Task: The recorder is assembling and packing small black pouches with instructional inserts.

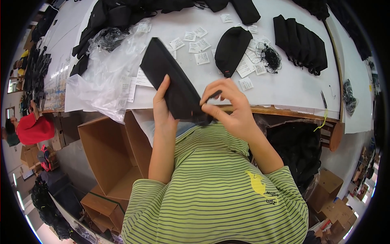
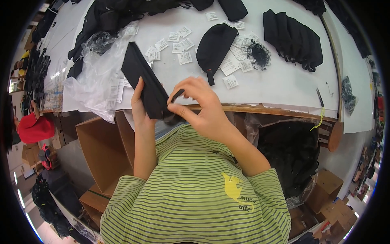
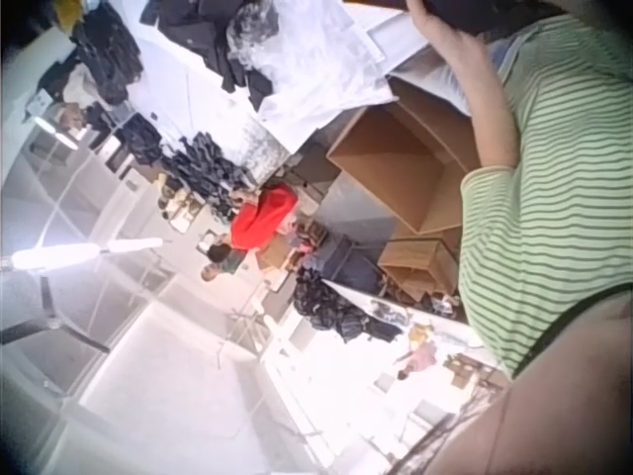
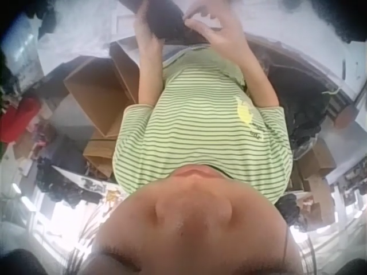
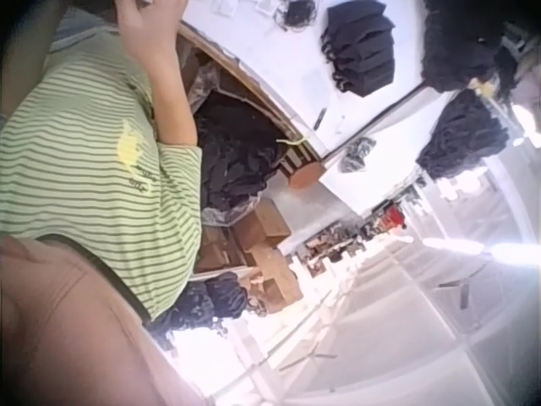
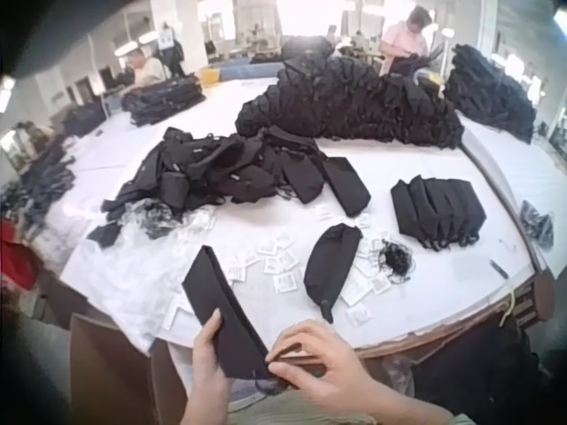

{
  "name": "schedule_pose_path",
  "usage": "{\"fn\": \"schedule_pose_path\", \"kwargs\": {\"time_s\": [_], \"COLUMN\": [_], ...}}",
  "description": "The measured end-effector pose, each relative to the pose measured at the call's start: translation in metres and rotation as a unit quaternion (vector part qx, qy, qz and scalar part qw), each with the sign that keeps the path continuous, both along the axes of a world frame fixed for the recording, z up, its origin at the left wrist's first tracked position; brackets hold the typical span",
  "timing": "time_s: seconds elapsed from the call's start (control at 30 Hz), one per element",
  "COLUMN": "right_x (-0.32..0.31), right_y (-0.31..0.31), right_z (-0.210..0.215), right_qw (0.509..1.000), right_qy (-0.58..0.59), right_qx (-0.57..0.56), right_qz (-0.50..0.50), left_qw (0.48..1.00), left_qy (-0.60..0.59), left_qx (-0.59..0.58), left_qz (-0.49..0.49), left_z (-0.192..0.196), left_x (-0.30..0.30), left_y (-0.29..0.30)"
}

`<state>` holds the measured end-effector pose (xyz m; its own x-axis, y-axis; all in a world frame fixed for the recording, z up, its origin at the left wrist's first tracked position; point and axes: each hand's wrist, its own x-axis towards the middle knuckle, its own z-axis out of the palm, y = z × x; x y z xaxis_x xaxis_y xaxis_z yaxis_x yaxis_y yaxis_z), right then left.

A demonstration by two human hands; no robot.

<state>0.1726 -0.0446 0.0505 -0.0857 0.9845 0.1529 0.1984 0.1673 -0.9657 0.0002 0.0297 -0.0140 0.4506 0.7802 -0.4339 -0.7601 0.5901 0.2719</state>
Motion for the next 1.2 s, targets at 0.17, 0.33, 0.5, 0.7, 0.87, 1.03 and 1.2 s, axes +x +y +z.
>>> {"fn": "schedule_pose_path", "kwargs": {"time_s": [0.17,0.33,0.5,0.7,0.87,1.03,1.2], "right_x": [-0.003,-0.020,0.004,0.037,0.066,0.121,0.267], "right_y": [-0.009,-0.005,0.006,0.006,0.008,-0.003,-0.016], "right_z": [-0.013,-0.017,-0.018,-0.025,-0.026,-0.025,-0.024], "right_qw": [0.951,0.949,0.948,0.982,0.985,0.981,0.874], "right_qy": [-0.124,-0.189,-0.158,0.032,-0.008,-0.014,0.195], "right_qx": [0.194,0.145,0.151,0.012,-0.057,-0.089,-0.026], "right_qz": [-0.206,-0.207,-0.231,-0.185,-0.161,-0.174,-0.443], "left_qw": [0.988,0.992,0.981,0.676,0.738,0.795,0.676], "left_qy": [0.066,-0.033,0.045,0.499,0.491,0.433,0.565], "left_qx": [0.012,0.109,0.178,0.533,0.454,0.422,0.473], "left_qz": [0.142,0.060,0.060,0.098,0.089,0.036,0.020], "left_z": [0.022,0.028,0.021,0.024,0.015,0.006,-0.015], "left_x": [0.012,0.027,0.020,0.008,0.013,0.035,0.009], "left_y": [-0.004,-0.024,-0.023,0.006,0.005,0.003,0.026]}}
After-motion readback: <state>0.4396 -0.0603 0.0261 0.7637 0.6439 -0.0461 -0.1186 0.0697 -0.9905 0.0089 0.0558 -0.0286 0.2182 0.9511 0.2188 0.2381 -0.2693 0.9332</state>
